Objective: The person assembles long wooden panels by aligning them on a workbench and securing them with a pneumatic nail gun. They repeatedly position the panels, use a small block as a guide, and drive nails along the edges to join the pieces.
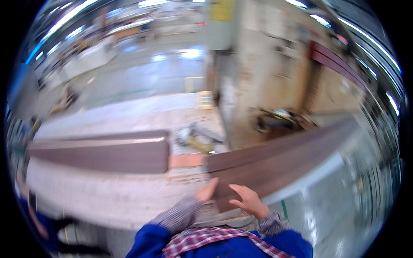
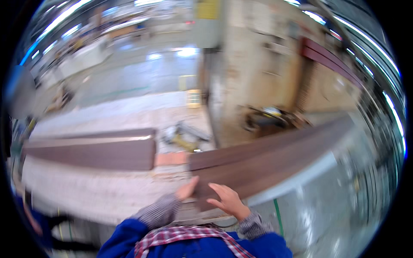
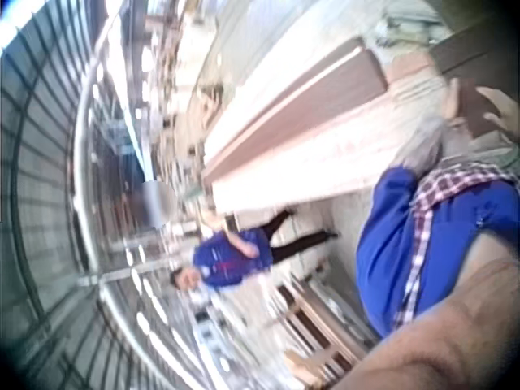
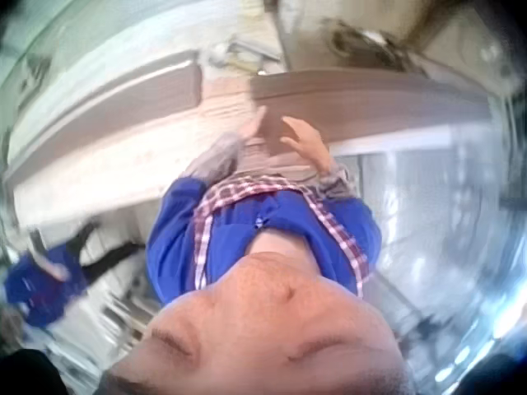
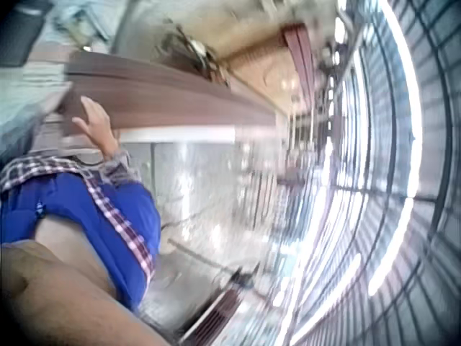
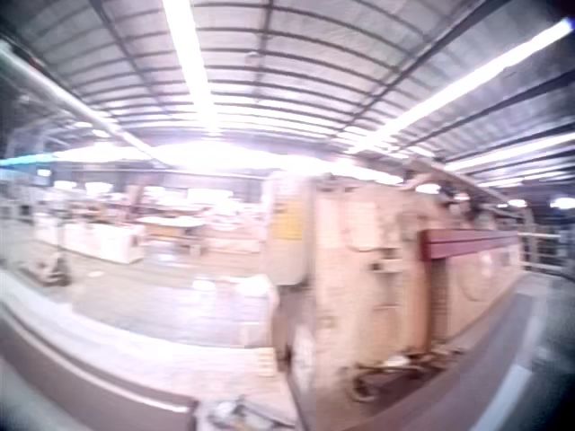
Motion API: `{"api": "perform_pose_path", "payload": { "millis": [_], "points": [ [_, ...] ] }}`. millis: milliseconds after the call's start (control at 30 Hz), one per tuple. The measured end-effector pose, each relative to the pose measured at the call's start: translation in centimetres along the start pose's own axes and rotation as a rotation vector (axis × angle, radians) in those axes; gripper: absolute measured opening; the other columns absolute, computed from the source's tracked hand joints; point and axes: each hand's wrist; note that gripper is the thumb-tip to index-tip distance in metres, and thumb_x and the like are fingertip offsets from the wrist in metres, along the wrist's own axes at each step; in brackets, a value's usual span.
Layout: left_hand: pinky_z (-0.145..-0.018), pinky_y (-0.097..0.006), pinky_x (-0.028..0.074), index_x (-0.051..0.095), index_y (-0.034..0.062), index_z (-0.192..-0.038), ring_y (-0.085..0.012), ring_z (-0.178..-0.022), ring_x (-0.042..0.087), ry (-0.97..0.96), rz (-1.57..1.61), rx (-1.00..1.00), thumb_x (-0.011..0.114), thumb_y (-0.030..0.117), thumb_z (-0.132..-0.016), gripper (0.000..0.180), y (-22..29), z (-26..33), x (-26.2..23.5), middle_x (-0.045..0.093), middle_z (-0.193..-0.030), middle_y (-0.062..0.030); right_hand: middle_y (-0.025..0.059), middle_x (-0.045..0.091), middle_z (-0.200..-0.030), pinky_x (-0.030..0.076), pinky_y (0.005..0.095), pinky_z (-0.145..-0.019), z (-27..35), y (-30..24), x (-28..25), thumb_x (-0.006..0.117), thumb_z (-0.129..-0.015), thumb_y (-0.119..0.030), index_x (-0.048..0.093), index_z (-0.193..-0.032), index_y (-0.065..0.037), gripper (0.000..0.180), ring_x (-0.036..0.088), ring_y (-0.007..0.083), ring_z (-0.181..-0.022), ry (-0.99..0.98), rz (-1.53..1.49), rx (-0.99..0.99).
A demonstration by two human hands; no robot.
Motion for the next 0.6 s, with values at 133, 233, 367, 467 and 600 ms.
{"api": "perform_pose_path", "payload": {
  "millis": [133, 233, 367, 467, 600],
  "points": [
    [-0.094, -0.04, 0.038, 0.047, -0.0059, -0.122, -0.0298, -0.107, 0.053, -0.007, 0.438, 0.322, 0.027, 0.067, -0.085, 0.083, 0.9, -5.5, 5.5, 0.06, -0.105, -0.0228, 0.0158, 0.057, -0.109, 0.047, 0.0348, -0.079, -0.3, -4.0, 2.0, 0.066, -0.077, -0.021, 0.052, -0.116, -0.003, 0.045, 0.058, 0.0288, -0.095, 0.002, -0.104, -0.045],
    [-0.086, -0.038, 0.044, 0.055, -0.005, -0.11, -0.0267, -0.096, 0.058, 0.103, 0.393, 0.45, 0.033, 0.059, -0.088, 0.071, -0.1, 0.7, 3.5, 0.062, -0.1, -0.0193, 0.0149, 0.06, -0.102, 0.049, 0.0334, -0.073, -0.6, -3.0, 2.7, 0.067, -0.076, -0.014, 0.055, -0.112, -0.004, 0.039, 0.06, 0.0262, -0.089, -0.001, -0.181, -0.008],
    [-0.074, -0.032, 0.049, 0.06, -0.0031, -0.098, -0.0205, -0.081, 0.062, 0.241, 0.741, 0.342, 0.043, 0.046, -0.09, 0.052, -7.7, 4.0, 3.2, 0.064, -0.091, -0.0145, 0.0131, 0.062, -0.097, 0.05, 0.0306, -0.068, -3.5, -3.5, 5.4, 0.066, -0.074, -0.006, 0.057, -0.106, -0.003, 0.034, 0.062, 0.0225, -0.082, -0.067, -0.256, -0.107],
    [-0.07, -0.028, 0.051, 0.059, -0.0027, -0.096, -0.0177, -0.077, 0.063, 0.424, 0.855, 0.329, 0.048, 0.038, -0.09, 0.043, -13.3, 7.2, 2.8, 0.064, -0.089, -0.0122, 0.0127, 0.063, -0.093, 0.049, 0.0292, -0.066, -7.4, -5.7, 7.6, 0.065, -0.073, -0.001, 0.058, -0.102, -0.002, 0.029, 0.062, 0.021, -0.078, -0.097, -0.348, -0.289],
    [-0.067, -0.026, 0.051, 0.061, -0.002, -0.09, -0.0153, -0.072, 0.063, 0.626, 1.024, 0.262, 0.05, 0.037, -0.089, 0.04, -20.4, 9.9, 2.9, 0.065, -0.083, -0.0101, 0.0116, 0.063, -0.09, 0.047, 0.0295, -0.066, -14.6, -14.9, 7.2, 0.062, -0.073, -0.001, 0.059, -0.097, 0.0, 0.025, 0.061, 0.0205, -0.073, -0.021, -0.4, -0.623]
  ]
}}
Point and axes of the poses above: each hand's wrist, its own z-axis away from the middle knuckle, its own x-axis out of the palm, y = z × x
